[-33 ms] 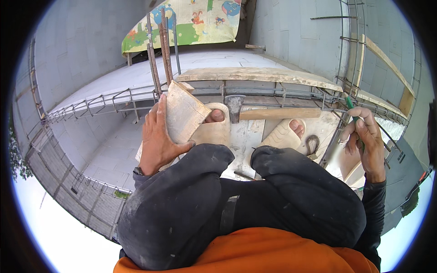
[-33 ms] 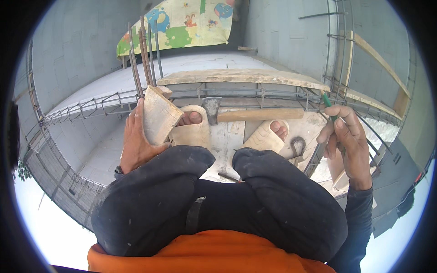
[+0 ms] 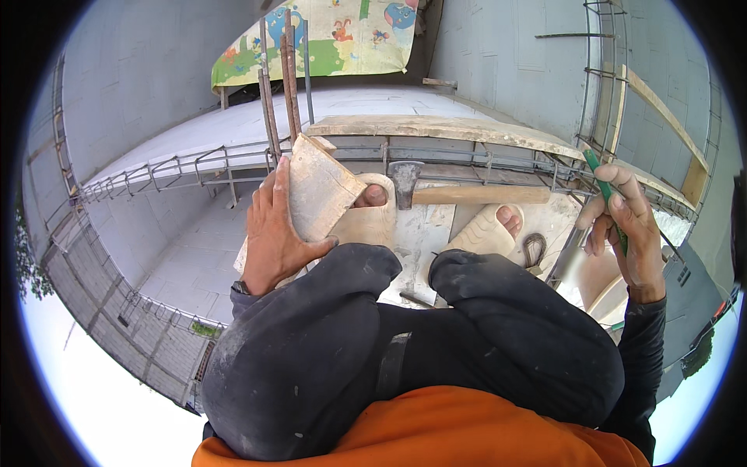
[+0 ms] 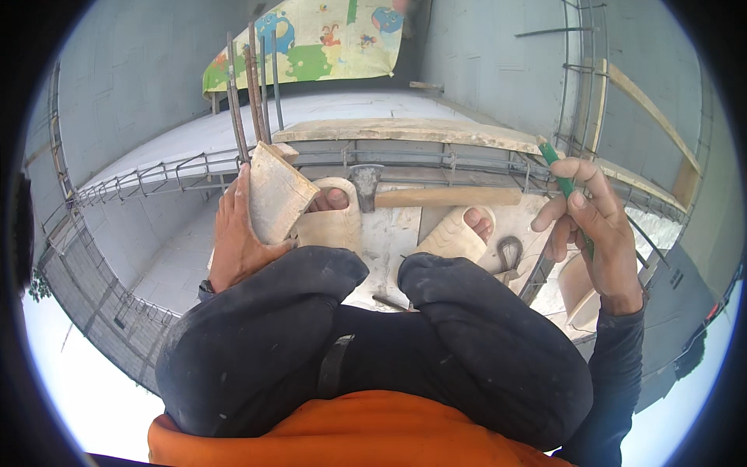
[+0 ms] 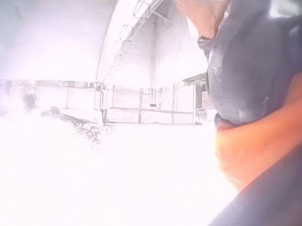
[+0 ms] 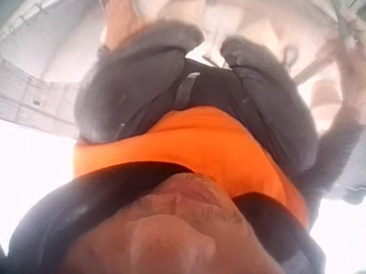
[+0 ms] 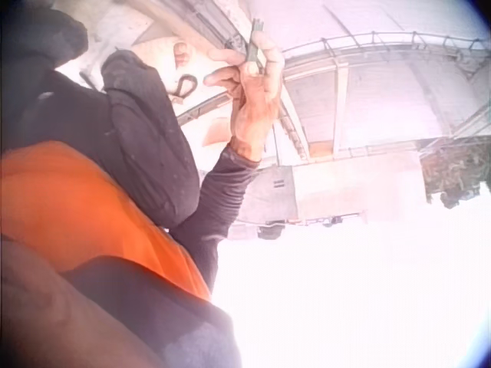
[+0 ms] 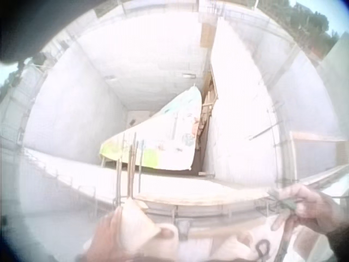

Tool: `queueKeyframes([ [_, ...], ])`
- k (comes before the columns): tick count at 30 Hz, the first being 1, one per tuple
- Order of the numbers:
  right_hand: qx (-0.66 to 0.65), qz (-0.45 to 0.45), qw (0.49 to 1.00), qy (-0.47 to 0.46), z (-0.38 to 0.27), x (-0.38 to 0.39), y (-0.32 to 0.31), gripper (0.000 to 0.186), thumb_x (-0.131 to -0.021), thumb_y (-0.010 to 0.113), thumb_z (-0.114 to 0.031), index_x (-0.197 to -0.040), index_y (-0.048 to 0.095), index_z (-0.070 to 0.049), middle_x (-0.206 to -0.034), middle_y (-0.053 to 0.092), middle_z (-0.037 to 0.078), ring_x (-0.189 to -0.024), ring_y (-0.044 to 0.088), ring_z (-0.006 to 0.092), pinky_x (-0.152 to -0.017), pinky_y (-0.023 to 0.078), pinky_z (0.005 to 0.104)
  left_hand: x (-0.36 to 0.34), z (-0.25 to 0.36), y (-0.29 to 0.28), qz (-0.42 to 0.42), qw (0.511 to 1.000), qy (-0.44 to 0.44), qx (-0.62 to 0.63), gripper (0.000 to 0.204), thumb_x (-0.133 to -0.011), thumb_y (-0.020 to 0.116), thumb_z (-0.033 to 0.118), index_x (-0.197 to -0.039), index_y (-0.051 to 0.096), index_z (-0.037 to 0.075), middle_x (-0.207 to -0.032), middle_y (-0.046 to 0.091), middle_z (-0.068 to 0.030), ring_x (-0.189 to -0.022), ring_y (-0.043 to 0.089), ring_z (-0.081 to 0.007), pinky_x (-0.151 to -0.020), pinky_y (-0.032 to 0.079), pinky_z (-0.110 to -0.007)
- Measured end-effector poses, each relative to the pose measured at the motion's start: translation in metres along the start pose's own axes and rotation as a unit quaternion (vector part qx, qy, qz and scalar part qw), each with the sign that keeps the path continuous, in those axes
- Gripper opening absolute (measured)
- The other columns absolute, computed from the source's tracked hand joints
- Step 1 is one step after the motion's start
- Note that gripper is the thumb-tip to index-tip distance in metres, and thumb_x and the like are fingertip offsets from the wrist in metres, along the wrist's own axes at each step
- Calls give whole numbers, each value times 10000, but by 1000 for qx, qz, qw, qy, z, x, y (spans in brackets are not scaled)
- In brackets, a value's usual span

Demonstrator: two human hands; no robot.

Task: The person constructs a wooden form for concrete by marking a piece of wood with a pencil, assembling multiple wooden components, and securing them together using nails and a hammer.

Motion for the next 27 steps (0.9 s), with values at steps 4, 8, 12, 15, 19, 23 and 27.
queueKeyframes([
  [4,-5,-252,966,-50,-60,-37,82,1149,-788,721,-736,-1542,312,28,-1347,568,345,-1201,643,360,-835,645,410,2,-10,6,69,998,8,-11,1328,-588,893,495,-1627,199,46,-1447,444,-236,-1315,456,-414,-1078,395,-521],
  [8,38,-352,932,-74,-109,-51,187,1352,-637,845,-737,-1565,265,56,-1481,441,393,-1412,472,435,-916,613,459,11,-13,8,98,995,-18,6,1316,-586,889,546,-1616,238,48,-1422,469,-197,-1272,484,-388,-1056,396,-515],
  [12,56,-446,857,-251,-122,-45,243,1267,-652,875,-622,-1573,303,35,-1472,498,338,-1395,515,395,-880,638,412,16,-7,8,122,993,-5,-7,1293,-596,884,538,-1614,248,59,-1420,472,-188,-1283,478,-381,-1062,388,-489],
  [15,73,-394,909,-110,-106,-60,249,1052,-728,855,-369,-1573,351,3,-1462,549,254,-1348,571,300,-893,599,357,13,-8,8,109,994,-11,4,1287,-598,884,534,-1614,250,62,-1409,476,-194,-1284,477,-379,-1064,384,-488],
  [19,85,-360,928,50,-56,-85,235,814,-841,793,-210,-1537,426,-3,-1409,606,208,-1268,620,244,-948,565,359,13,-9,8,102,995,-17,-2,1287,-596,887,526,-1614,250,62,-1394,483,-203,-1280,480,-380,-1055,390,-495],
  [23,9,-395,918,-40,-36,-78,254,593,-936,731,-192,-1454,523,9,-1251,703,184,-1109,699,224,-860,600,332,10,-8,11,97,995,-7,-8,1284,-595,889,512,-1614,250,63,-1391,482,-213,-1281,481,-386,-1052,395,-497],
  [27,21,-297,953,-57,-22,-113,264,406,-1012,683,-282,-1289,659,14,-1019,768,139,-868,733,152,-694,600,254,10,-9,13,86,996,-21,-1,1290,-584,913,449,-1620,240,79,-1436,461,-174,-1301,466,-373,-1065,392,-492],
])
Point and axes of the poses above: each hand's wrist, its own x-axis away from the middle knuckle, its own y-axis out of the palm, z = x × y, the point moved 8 cm from there along -x, towards the middle knuckle
